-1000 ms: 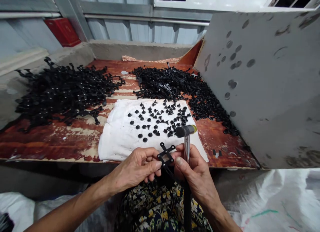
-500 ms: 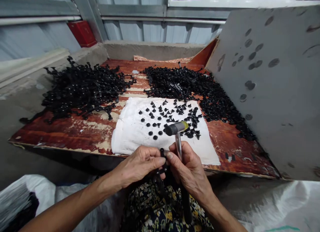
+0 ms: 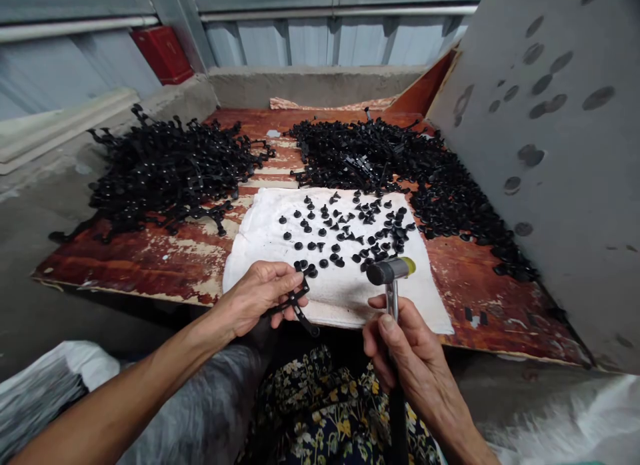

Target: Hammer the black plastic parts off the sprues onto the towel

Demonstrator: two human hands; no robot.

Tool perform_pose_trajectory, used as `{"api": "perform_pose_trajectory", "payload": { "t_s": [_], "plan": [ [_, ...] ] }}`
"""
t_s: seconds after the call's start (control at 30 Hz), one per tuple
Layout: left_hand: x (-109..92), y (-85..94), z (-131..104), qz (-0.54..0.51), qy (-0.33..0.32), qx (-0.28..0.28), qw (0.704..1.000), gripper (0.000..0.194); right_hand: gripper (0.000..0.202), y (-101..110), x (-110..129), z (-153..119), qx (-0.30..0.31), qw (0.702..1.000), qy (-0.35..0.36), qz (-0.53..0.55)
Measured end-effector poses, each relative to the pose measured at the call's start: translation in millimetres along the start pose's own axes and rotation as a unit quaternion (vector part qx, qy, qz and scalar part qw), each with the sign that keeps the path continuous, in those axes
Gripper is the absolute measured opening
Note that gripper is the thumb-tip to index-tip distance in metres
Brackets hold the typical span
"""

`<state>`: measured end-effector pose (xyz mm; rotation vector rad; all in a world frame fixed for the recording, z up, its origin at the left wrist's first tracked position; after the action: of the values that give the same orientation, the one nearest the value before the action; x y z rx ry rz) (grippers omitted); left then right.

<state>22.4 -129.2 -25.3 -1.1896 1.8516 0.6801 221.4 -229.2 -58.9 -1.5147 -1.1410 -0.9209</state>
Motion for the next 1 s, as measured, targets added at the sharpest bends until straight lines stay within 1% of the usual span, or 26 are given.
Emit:
{"api": "perform_pose_trajectory", "payload": {
  "t_s": [0.23,0.47,0.77,1.0],
  "plan": [
    [-0.6,1.7,1.8,-0.008,0.013,-0.003,1.000,0.049,0.040,-1.1,0.5,-0.3,-0.008,1.000,-0.008,0.022],
    [-1.5,2.1,3.3,0.001,0.022,-0.008,1.000,0.050,0.039,1.7,-2.3,-0.9,-0.005,1.000,-0.011,0.026],
    [-3.5,0.5,3.0,0.009,0.033,-0.017,0.999,0.051,0.032,3.9,-7.5,-1.9,-0.003,0.999,-0.002,0.036],
    [-3.8,-0.1,2.4,0.005,0.030,-0.026,0.999,0.058,0.035,3.6,-6.5,-1.7,0.000,0.999,-0.016,0.038]
  ]
}}
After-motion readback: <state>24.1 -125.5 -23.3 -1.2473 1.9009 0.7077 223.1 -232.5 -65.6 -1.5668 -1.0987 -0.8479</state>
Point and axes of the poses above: each hand's wrist, its own z-axis towards the middle knuckle, its own y-axis out of the back of the hand, x = y × z, the point moved 1 cm from there along z, towards the middle knuckle, and after that the axes turned 6 degrees about z, right-handed, at the moved point
